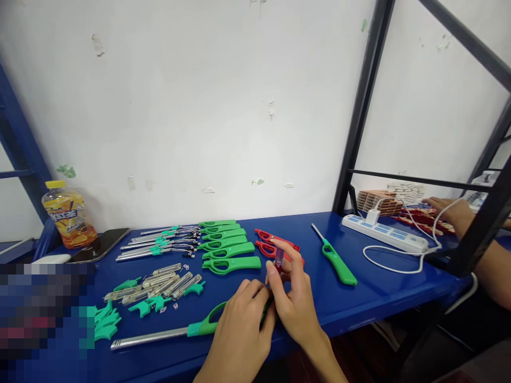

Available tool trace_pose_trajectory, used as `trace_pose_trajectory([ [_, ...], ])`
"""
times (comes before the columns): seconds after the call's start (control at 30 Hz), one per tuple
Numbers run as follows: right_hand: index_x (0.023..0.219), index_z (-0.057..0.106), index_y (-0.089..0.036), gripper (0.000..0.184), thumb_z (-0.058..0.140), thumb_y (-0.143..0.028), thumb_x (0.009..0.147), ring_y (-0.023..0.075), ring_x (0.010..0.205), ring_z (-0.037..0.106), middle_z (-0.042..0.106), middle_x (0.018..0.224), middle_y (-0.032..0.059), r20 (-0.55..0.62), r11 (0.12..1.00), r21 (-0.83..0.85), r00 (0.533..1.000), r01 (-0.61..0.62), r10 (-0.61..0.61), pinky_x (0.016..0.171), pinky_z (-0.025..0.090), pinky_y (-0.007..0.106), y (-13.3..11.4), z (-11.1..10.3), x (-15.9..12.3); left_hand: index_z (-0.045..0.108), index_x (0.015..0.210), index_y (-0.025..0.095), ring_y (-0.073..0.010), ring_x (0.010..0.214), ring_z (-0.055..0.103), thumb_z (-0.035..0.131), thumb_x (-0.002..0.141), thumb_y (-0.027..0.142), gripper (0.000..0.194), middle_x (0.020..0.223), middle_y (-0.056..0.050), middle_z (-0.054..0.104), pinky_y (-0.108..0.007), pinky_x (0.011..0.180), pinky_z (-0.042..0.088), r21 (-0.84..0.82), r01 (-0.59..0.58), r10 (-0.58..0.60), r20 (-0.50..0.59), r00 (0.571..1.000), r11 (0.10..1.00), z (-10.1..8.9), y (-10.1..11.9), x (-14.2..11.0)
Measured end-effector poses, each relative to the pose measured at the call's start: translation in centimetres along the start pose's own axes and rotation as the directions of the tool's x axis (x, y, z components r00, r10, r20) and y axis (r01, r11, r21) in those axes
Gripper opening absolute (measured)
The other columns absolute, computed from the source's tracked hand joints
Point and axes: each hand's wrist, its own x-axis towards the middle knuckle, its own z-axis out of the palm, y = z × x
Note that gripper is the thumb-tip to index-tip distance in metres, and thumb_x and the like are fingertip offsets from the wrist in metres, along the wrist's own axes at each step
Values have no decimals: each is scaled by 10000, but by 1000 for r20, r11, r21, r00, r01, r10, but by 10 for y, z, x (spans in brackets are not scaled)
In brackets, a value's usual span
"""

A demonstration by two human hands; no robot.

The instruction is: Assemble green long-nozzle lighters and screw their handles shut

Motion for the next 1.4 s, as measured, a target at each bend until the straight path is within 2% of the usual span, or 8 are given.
trace_pose_trajectory([
  [0.27, 1487, 464, -351, 424, 575, -384, 1080, 140, 679, 628, 631, 828, -34, -6, 1000, -10, 1000, 5, -5, 595, 533, 254, 1, -1, 0, 705, 1252, 171, -304, 1092, 673, 479, 1034, 90, 324, 1151, -86, 721, -550, 1075, 535, 3, -8, 8, -4, 1000, 1000, 2, -1, -1],
  [0.43, 1491, 465, -356, 425, 575, -383, 1081, 135, 679, 631, 633, 832, -35, -1, 1000, -6, 1000, 2, -2, 599, 542, 248, 1, -2, 0, 721, 1158, 167, -311, 1091, 673, 478, 1030, 86, 286, 1155, -95, 720, -558, 1060, 544, 12, -4, 4, -6, 1000, 1000, 1, 0, 0],
  [0.8, 1492, 470, -354, 433, 587, -379, 1075, 136, 692, 638, 627, 840, -33, -7, 1000, -4, 1000, 0, 0, 603, 551, 247, 1, -1, 0, 709, 1098, 175, -310, 1078, 678, 485, 1024, 87, 252, 1139, -91, 724, -551, 1035, 560, 30, -6, 6, -10, 1000, 1000, 0, 0, -1],
  [1.4, 1488, 465, -332, 438, 589, -365, 1070, 151, 690, 633, 621, 849, -27, -7, 1000, 3, 1000, -11, 11, 601, 552, 268, 0, -2, -1, 703, 1126, 170, -306, 1066, 669, 464, 1022, 73, 278, 1157, -95, 720, -554, 1025, 559, 23, -5, 5, -6, 1000, 1000, -1, 1, 0],
])
